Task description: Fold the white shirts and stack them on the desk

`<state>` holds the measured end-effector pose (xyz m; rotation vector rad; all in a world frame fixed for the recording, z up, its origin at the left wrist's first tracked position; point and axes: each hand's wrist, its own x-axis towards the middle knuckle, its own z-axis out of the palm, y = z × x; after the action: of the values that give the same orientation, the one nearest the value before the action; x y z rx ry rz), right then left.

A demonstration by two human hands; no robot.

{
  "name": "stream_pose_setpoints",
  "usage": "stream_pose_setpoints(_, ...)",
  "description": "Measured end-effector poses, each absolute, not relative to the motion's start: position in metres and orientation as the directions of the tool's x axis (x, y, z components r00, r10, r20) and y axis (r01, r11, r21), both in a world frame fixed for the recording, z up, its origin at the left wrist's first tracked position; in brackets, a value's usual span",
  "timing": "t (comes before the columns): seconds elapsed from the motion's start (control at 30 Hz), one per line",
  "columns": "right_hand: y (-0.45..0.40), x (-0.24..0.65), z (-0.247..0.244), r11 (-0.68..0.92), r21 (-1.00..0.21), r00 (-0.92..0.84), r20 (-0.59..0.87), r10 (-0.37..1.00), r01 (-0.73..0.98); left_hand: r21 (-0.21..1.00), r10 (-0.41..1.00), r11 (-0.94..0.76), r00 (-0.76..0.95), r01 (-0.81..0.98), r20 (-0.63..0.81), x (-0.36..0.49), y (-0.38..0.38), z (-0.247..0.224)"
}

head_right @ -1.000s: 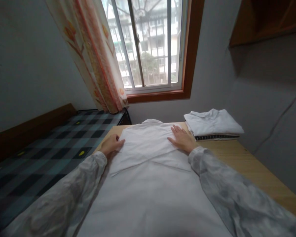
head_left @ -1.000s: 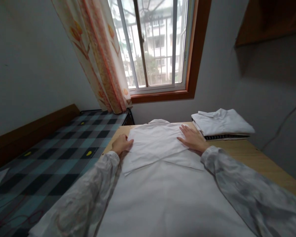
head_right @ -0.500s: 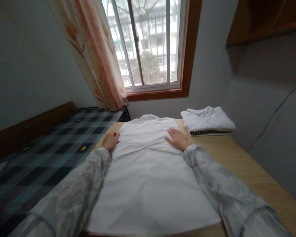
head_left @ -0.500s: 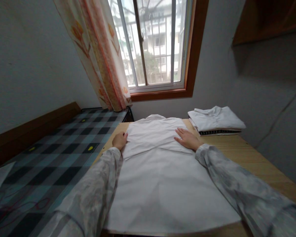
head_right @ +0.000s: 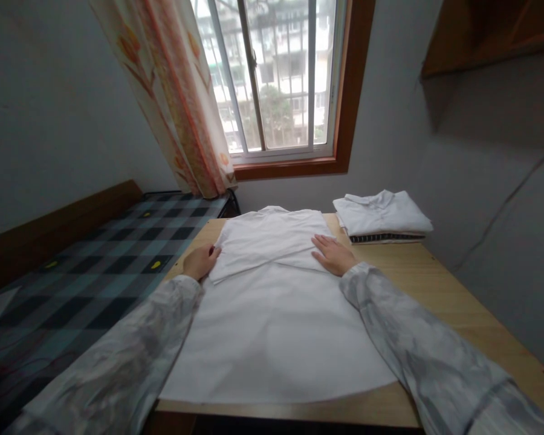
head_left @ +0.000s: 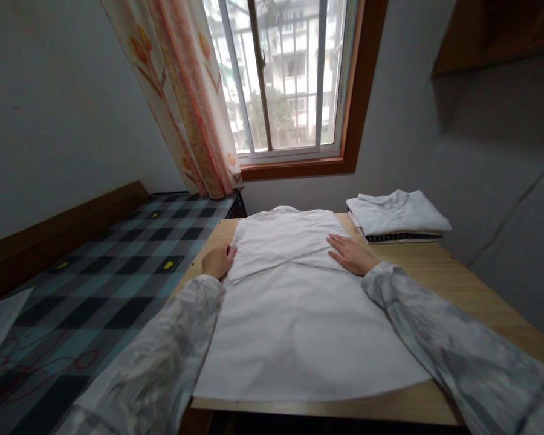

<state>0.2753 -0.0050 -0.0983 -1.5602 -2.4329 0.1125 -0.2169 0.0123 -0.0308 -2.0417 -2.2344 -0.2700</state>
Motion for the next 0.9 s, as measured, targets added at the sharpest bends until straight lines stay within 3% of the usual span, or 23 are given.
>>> stream_pose_setpoints(0.13, -0.005, 0.289, -0.096, 0.404, -0.147, -0.379, 0.175, 0.909, 0.903, 0.052, 0.965, 0.113, -0.122, 0.992, 0.233, -0.223, 0.008, -0.031)
stream_pose_setpoints(0.27, -0.010, 0.281, -0.080, 0.380, -0.079, -0.355, 0.224, 0.908, 0.922, 0.113, 0.973, 0.174, -0.188, 0.978, 0.131, -0.224, 0.011, -0.020)
stream_pose_setpoints(0.43, -0.017, 0.236, -0.063, 0.513, -0.134, -0.462, 0.288, 0.839, 0.848, 0.220, 0.997, 0.068, -0.059, 0.973, -0.044, -0.218, 0.018, -0.013)
stream_pose_setpoints(0.67, -0.023, 0.212, -0.085, 0.540, -0.234, -0.506, 0.192, 0.841, 0.809, 0.551, 0.981, -0.061, 0.152, 0.832, -0.121, -0.231, 0.016, -0.007)
stream_pose_setpoints(0.8, -0.022, 0.215, -0.091, 0.548, -0.250, -0.501, 0.230, 0.835, 0.798, 0.560, 0.946, 0.073, 0.121, 0.825, -0.301, -0.226, 0.016, 0.013)
stream_pose_setpoints(0.9, -0.022, 0.214, -0.093, 0.544, -0.252, -0.493, 0.240, 0.837, 0.800, 0.557, 0.952, 0.020, 0.155, 0.830, -0.265, -0.205, 0.020, 0.034)
